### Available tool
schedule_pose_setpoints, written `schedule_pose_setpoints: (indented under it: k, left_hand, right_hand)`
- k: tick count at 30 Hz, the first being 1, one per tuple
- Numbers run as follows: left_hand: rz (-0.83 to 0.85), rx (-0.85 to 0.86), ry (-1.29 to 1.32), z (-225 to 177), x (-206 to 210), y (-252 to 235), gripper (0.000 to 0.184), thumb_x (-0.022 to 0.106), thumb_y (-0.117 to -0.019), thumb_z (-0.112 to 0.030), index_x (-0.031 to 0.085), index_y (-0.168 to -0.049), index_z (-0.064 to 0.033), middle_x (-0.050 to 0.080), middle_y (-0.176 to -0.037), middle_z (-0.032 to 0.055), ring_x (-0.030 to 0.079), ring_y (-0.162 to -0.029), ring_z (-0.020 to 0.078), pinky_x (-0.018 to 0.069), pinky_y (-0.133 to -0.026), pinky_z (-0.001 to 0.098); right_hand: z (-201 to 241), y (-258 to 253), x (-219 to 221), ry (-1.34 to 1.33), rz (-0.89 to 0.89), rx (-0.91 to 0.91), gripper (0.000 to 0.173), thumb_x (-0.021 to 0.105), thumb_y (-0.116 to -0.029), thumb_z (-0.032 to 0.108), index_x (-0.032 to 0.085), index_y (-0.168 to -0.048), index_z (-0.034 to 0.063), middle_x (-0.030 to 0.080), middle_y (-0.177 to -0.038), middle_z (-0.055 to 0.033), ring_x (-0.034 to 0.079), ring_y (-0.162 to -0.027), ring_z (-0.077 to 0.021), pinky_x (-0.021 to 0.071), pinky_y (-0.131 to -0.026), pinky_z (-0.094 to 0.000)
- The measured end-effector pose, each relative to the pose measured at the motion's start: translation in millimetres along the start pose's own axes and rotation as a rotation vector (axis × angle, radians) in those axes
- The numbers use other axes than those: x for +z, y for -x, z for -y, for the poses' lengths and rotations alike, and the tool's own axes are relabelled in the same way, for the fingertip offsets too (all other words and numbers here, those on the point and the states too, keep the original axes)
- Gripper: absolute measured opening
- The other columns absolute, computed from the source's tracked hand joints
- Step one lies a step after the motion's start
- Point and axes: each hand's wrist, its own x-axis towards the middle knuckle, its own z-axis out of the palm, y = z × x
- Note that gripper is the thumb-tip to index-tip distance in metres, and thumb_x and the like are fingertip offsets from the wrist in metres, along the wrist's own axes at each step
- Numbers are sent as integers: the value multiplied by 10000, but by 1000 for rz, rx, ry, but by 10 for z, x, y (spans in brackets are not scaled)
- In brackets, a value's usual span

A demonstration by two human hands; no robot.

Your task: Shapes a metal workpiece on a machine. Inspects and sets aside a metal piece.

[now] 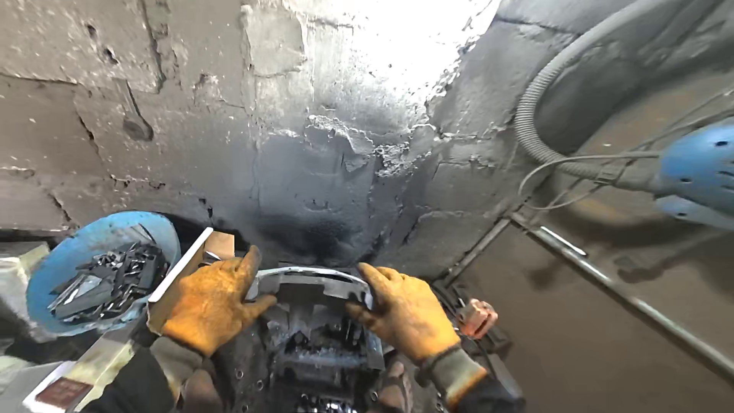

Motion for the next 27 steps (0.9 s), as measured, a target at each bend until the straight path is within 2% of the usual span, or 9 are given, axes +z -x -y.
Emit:
schedule_pose_setpoints:
  k: [2, 4, 8, 12, 15, 18, 21, 24, 27]
  left_hand:
    - [285, -83, 48, 18, 64, 26, 1018, 609, -798, -828, 419, -1580, -205, 557, -1496, 150, 536, -1364, 385, 441, -1086, 653]
    - [359, -157, 61, 54, 211, 134, 923, 559, -902, -734, 337, -1624, -202, 409, -1628, 142, 437, -1456, 401, 405, -1112, 670]
    - [306, -212, 92, 136, 343, 241, 726, 543, -985, -604, 389, -1602, -254, 460, -1604, 78, 505, -1414, 358, 487, -1041, 645]
    - [264, -219, 113, -18, 392, 230, 669, 546, -1020, -479, 415, -1590, -153, 437, -1604, 167, 470, -1422, 440, 483, -988, 712]
    - [338, -183, 106, 91, 361, 221, 680, 508, -1031, -533, 382, -1611, -203, 441, -1609, 132, 484, -1420, 406, 480, -1000, 694]
    - [267, -156, 113, 280, 241, 131, 870, 661, -842, -731, 482, -1551, -259, 574, -1502, 75, 561, -1359, 325, 483, -1052, 640]
    - [160, -111, 87, 333, 220, 71, 1213, 727, -647, -857, 411, -1582, -152, 464, -1589, 131, 428, -1469, 358, 399, -1152, 622]
    - [159, 7, 128, 237, 478, 121, 1012, 733, -800, -691, 395, -1594, -163, 411, -1635, 85, 384, -1507, 302, 371, -1198, 554]
    - [55, 51, 123, 245, 695, 150, 821, 747, -881, -492, 442, -1575, -174, 480, -1594, 50, 491, -1438, 264, 448, -1136, 535]
  right_hand:
    - [27, -23, 188, -62, 158, -29, 835, 584, -837, 772, 495, -1520, 299, 573, -1483, -28, 552, -1349, -239, 473, -1095, -540]
    - [38, 65, 383, -91, 214, -88, 887, 562, -873, 738, 369, -1601, 269, 456, -1597, -23, 411, -1479, -238, 357, -1204, -530]
    - [55, 118, 452, -55, 182, -155, 764, 551, -950, 566, 366, -1604, 216, 456, -1596, -44, 403, -1485, -247, 343, -1215, -514]
    - [-124, 71, 510, -62, 139, -229, 610, 507, -1017, 461, 405, -1583, 261, 499, -1564, -5, 449, -1457, -191, 387, -1203, -470]
    - [-91, 95, 577, -82, 121, -186, 571, 488, -1024, 436, 431, -1571, 283, 510, -1556, 15, 455, -1452, -186, 406, -1187, -473]
    - [-76, 38, 385, -88, 172, -89, 630, 577, -958, 525, 468, -1544, 323, 536, -1529, 40, 488, -1421, -178, 418, -1168, -489]
    - [-101, -43, 240, -65, 198, 7, 891, 719, -802, 648, 416, -1572, 314, 485, -1567, 19, 464, -1434, -205, 405, -1167, -517]
    - [-73, 28, 514, -61, 166, -38, 909, 766, -803, 522, 399, -1586, 243, 470, -1582, -41, 442, -1456, -252, 385, -1183, -537]
    - [-35, 31, 673, -37, 106, -55, 748, 707, -866, 415, 467, -1545, 213, 562, -1499, -38, 514, -1399, -236, 438, -1147, -504]
